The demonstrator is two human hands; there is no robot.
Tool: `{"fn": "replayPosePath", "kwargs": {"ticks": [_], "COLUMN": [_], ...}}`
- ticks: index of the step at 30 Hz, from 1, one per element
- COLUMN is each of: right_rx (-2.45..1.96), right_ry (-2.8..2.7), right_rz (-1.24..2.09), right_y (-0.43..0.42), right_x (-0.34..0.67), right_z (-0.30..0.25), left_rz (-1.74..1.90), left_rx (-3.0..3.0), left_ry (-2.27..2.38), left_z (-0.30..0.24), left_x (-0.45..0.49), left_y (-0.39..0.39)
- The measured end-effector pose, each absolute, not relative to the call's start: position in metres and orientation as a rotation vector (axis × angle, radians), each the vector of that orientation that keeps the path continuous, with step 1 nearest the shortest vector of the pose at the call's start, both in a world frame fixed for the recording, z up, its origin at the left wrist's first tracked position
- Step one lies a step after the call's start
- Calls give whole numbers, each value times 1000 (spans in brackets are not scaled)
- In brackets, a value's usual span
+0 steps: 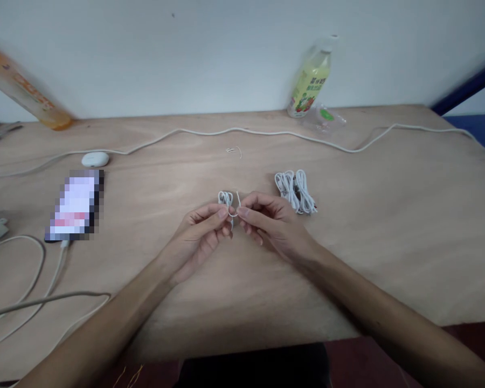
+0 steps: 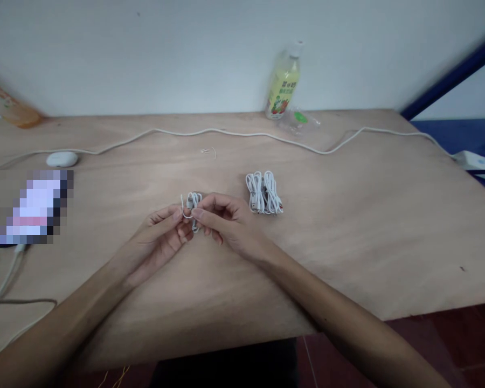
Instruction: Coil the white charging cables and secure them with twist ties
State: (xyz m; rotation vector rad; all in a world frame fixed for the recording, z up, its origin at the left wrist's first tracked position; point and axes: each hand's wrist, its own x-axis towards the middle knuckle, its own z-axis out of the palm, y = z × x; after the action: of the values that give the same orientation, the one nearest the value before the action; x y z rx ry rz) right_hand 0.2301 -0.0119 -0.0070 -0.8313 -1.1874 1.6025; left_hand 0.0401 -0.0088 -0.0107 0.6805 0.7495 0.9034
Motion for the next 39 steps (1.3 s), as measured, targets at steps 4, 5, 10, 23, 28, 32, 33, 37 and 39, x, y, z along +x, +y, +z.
{"fn": "replayPosePath", "kwargs": {"ticks": [4, 5, 10, 23, 28, 32, 33, 37, 39], "right_rx": [-837, -843, -874, -828, -831, -827, -830, -833, -827], "right_ry": [-1174, -1164, -1142, -1255, -1265, -1279, -1281, -1276, -1279], "right_rz": [1625, 1636, 1664, 1591, 1551, 1500, 1494, 1484, 1478], "right_y": [-12, -13, -13, -14, -14, -13, -13, -13, -13], "right_x": [230, 230, 231, 230, 230, 229, 229, 229, 229], "right_z": [-5, -5, -9, -5, -5, -5, -4, -3, -3], "left_rz": [878, 875, 878, 877, 876, 889, 892, 890, 890], "left_rx": [688, 690, 697, 653, 678, 683, 685, 684, 681], "left_ry": [751, 753, 738, 648, 681, 683, 688, 682, 672], "left_z": [-12, -12, -10, -3, -4, -6, -6, -6, -6], "left_x": [39, 39, 40, 44, 44, 44, 44, 44, 44], "left_y": [-9, -10, -11, -12, -11, -10, -10, -11, -11]}}
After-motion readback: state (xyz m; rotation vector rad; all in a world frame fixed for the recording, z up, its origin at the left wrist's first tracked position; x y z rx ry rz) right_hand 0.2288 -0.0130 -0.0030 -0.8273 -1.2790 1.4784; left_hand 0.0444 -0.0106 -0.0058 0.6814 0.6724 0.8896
